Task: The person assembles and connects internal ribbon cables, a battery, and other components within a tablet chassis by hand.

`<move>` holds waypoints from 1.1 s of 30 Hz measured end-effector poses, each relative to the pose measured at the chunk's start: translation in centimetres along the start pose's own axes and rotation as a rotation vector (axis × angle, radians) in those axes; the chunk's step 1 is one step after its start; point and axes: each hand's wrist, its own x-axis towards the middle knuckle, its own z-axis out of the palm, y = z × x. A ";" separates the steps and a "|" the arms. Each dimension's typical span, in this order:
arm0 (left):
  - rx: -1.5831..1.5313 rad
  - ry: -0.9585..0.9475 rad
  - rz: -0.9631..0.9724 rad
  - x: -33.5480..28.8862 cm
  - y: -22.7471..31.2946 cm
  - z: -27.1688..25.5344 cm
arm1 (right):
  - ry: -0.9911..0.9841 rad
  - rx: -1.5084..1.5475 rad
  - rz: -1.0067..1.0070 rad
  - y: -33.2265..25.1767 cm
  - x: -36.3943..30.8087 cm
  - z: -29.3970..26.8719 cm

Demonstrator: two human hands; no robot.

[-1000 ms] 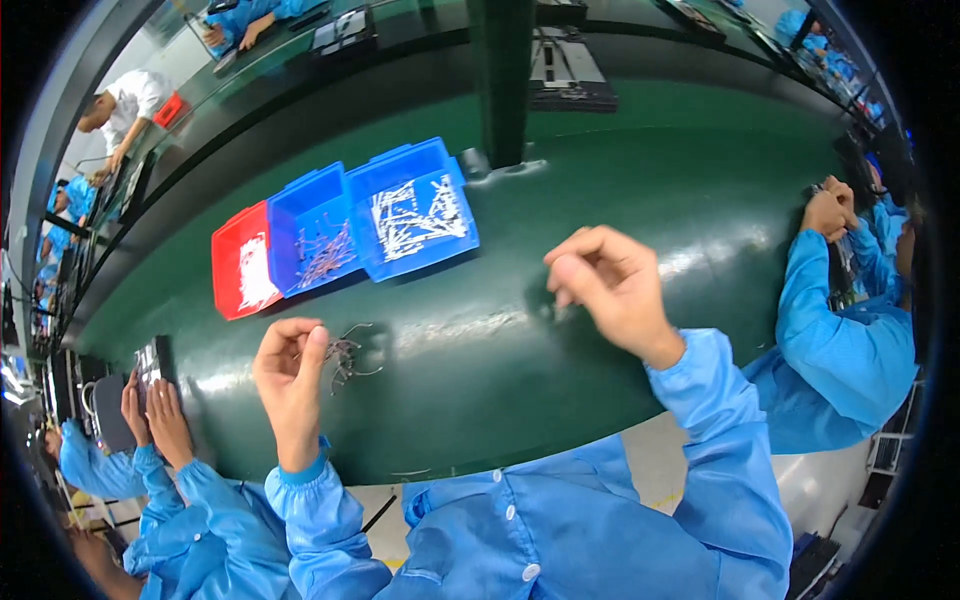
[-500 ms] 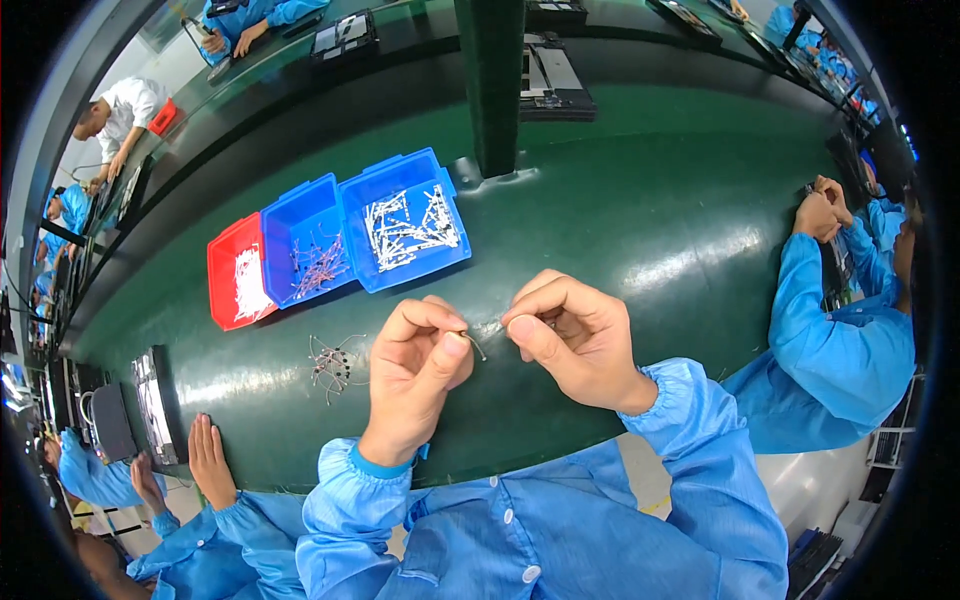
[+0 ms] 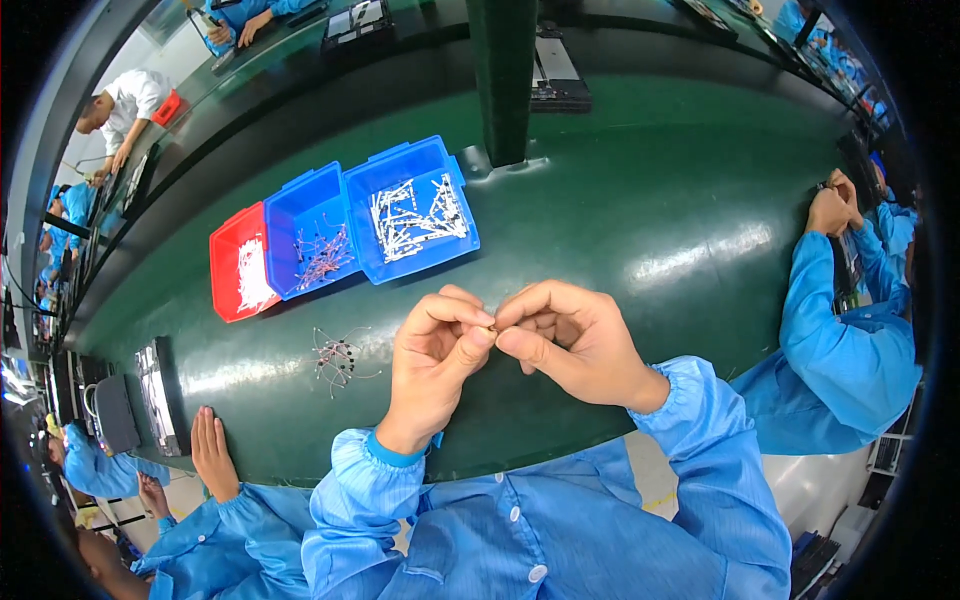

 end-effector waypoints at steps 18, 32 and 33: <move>0.079 0.100 -0.054 -0.2 0.2 0.4 | 0.095 -0.264 -0.160 -0.3 -0.3 -0.3; 0.328 0.150 0.086 -0.6 -0.1 1.4 | 0.245 -0.542 -0.523 0.7 0.1 0.1; 0.328 0.147 0.089 -0.6 -0.1 1.3 | 0.245 -0.516 -0.513 0.6 0.1 0.1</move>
